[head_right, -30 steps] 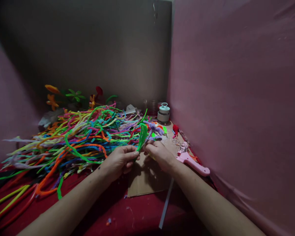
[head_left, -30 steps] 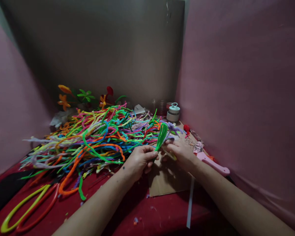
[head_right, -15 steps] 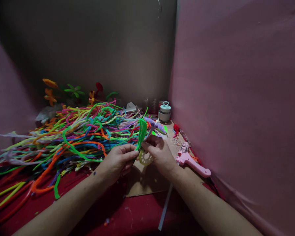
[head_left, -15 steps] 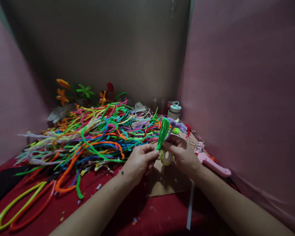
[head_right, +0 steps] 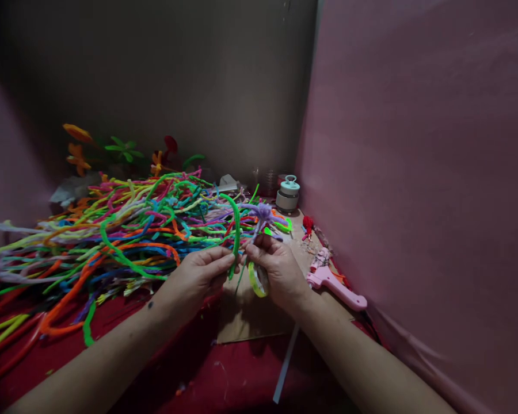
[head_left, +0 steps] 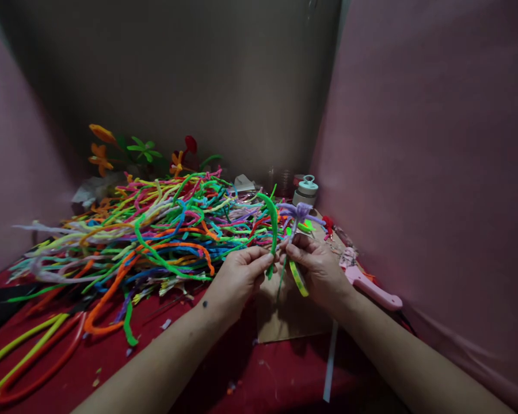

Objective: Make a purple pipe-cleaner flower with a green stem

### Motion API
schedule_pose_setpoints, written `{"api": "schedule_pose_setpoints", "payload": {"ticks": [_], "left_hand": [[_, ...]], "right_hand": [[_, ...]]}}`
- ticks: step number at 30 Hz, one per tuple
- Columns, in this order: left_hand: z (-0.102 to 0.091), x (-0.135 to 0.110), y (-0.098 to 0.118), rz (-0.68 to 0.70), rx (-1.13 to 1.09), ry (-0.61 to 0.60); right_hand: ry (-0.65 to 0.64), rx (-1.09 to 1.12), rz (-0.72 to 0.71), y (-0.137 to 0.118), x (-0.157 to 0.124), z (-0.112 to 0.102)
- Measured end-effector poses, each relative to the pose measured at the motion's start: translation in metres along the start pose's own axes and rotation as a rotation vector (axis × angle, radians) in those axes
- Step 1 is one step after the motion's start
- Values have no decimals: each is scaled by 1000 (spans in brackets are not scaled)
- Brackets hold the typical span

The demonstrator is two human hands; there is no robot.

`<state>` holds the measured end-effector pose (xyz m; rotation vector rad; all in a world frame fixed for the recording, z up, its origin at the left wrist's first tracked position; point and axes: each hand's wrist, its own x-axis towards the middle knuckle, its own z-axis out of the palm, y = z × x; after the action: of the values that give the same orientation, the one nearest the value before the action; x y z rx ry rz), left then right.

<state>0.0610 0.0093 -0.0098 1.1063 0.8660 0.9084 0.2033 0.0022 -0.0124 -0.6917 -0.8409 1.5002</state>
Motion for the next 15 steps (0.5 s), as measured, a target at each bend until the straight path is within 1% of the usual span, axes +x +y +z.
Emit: {"api": "schedule_pose_setpoints", "payload": {"ticks": [2,5,8,10,13,15], "left_hand": [[1,-1,-2,23,6,8],[5,-3,-4,73,-8,-26],[8,-4,-6,95,-4,-32],[10,-5,-7,80,-7,-33],[12,-5,-9,31,-67,-84],[12,-5,-10,6,-99,-103]], "right_hand": [[5,-19,1,1,0,-1],[3,-20,0,4,0,-3],[-3,-7,-47,7,2,-5],[10,-13,-62,7,2,-6],[22,3,-11,7,3,-7],[7,32,13,7,4,-9]]}}
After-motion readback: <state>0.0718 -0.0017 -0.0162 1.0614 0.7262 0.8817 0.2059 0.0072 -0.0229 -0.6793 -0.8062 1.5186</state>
